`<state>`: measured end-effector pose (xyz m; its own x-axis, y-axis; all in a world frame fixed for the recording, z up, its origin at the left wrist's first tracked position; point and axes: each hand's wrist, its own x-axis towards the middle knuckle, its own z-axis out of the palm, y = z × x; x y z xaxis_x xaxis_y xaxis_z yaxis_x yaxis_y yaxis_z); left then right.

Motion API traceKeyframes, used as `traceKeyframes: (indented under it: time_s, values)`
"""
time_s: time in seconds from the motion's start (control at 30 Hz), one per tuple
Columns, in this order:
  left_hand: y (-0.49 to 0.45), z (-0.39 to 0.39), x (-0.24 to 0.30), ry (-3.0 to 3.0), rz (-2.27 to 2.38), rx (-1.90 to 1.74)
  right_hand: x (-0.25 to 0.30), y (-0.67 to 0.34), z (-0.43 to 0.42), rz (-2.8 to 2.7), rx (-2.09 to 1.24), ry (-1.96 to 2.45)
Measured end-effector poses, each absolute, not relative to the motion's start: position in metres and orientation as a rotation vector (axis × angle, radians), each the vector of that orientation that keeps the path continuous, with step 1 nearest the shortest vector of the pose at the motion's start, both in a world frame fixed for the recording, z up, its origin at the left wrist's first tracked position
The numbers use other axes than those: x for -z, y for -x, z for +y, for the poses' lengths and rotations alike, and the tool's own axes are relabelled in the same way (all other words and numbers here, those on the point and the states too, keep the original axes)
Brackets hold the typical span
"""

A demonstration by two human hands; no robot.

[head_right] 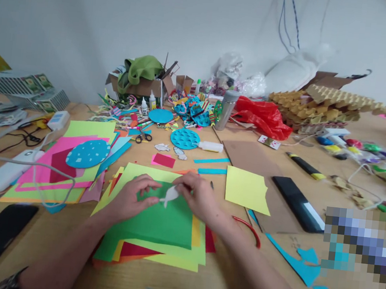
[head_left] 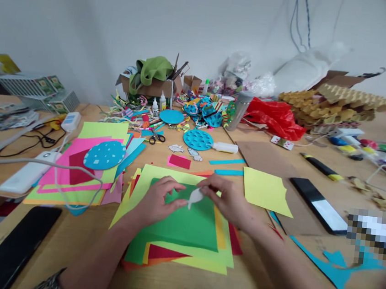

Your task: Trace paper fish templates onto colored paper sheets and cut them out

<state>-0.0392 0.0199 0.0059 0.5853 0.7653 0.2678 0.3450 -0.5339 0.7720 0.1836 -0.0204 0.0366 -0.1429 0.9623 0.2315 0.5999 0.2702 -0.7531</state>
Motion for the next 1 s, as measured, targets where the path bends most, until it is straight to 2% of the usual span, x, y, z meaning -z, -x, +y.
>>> traceKeyframes:
  time_s: [0.13, 0.37, 0.77, 1.0]
  values:
    - [0.034, 0.011, -0.010, -1.803, 0.807, -0.531, -0.025, -0.157, -0.051, -1.725, -0.768, 1.325]
    - [0.032, 0.013, -0.009, -1.383, 0.745, -0.631, -0.005, -0.144, -0.053, -1.397, -1.200, 1.304]
    - [0.033, 0.017, -0.002, -1.426, 0.815, -0.631, 0.004, -0.151, -0.051, -1.519, -0.923, 1.399]
    - [0.034, 0.018, 0.000, -1.462, 0.827, -0.539, 0.004, -0.159, -0.050, -1.416, -1.050, 1.389]
